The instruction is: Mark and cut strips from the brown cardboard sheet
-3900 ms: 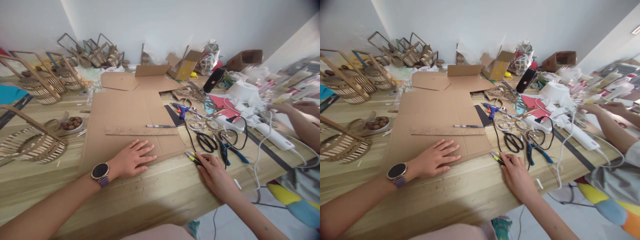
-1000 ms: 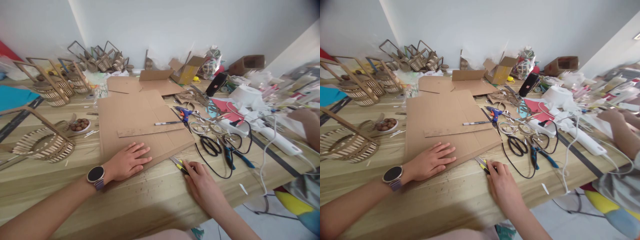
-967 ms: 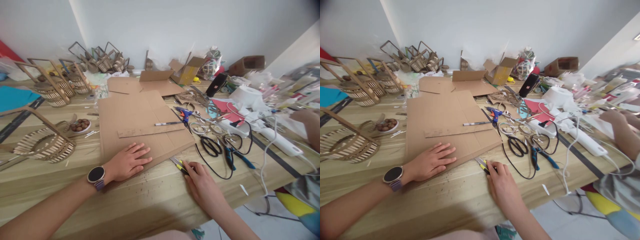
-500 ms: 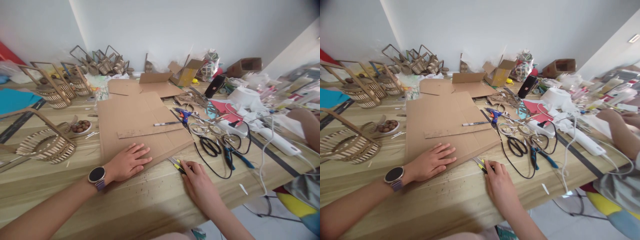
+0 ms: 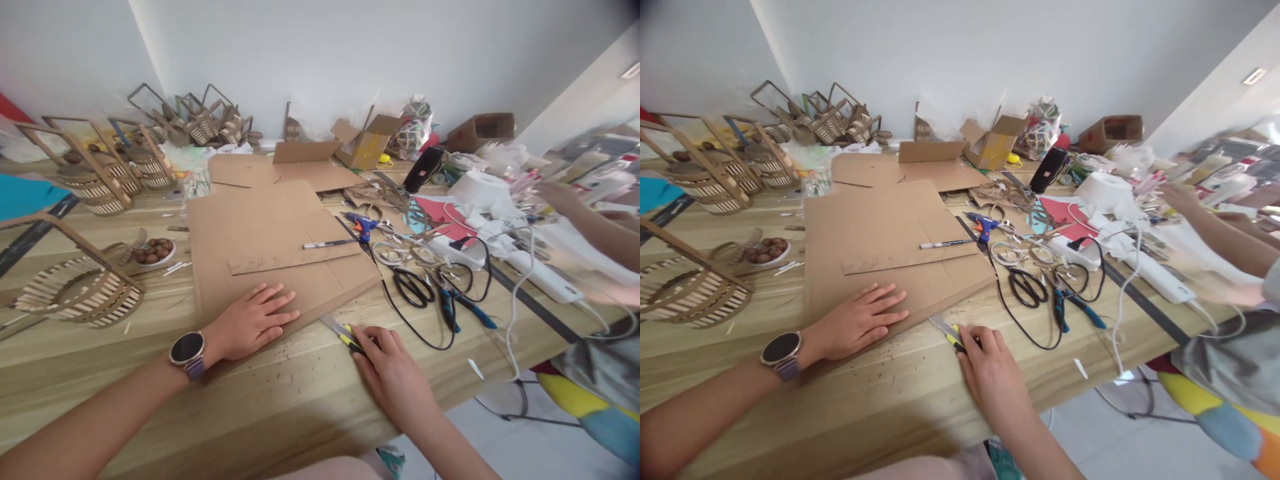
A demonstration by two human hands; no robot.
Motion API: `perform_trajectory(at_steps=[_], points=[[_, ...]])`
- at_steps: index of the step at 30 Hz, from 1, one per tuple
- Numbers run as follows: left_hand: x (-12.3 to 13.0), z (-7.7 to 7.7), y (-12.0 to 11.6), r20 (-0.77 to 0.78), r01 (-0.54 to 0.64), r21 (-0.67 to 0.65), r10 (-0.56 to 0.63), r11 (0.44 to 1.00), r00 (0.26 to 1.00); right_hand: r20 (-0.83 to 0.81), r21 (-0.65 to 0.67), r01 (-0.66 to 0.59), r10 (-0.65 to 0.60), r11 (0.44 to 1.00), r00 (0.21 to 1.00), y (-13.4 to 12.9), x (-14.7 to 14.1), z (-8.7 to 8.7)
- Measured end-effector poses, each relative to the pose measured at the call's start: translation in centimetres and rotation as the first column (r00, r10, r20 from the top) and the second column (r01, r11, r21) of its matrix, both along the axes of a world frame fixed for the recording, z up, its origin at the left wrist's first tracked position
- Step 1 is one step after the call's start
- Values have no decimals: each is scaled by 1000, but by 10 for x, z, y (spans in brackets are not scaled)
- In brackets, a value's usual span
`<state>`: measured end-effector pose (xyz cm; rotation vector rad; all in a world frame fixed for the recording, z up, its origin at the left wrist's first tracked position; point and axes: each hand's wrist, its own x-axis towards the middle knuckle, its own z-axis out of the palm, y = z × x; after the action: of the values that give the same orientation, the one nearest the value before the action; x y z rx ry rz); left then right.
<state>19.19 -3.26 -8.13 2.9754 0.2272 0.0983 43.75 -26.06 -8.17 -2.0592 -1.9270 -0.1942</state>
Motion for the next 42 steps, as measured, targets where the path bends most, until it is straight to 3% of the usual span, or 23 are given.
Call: perform_trajectory(at_steps=[11, 17, 22, 29, 38, 42], points=[[2, 4, -1, 0, -14, -99, 14, 995, 1000, -28, 29, -32, 33, 999, 999, 4, -27, -2], [-10, 12, 5, 131, -53, -195, 80, 979, 988, -75, 19, -15, 16, 1000, 997, 5, -28, -4], [-30, 6, 20, 161, -169, -100, 183, 981, 970, -31, 44, 22, -21, 999, 999, 4, -22, -5], [-33, -17, 23, 116, -173, -21, 175, 985, 978, -12, 1, 78, -78, 997, 997, 10, -40, -4], [-31, -16, 23, 122, -185, -32, 188, 982, 975, 22, -38, 82, -82, 996, 996, 9, -52, -6], [-29, -12, 21, 110, -193, -42, 196, 980, 974, 11, 9, 41, -41, 999, 999, 9, -51, -7]])
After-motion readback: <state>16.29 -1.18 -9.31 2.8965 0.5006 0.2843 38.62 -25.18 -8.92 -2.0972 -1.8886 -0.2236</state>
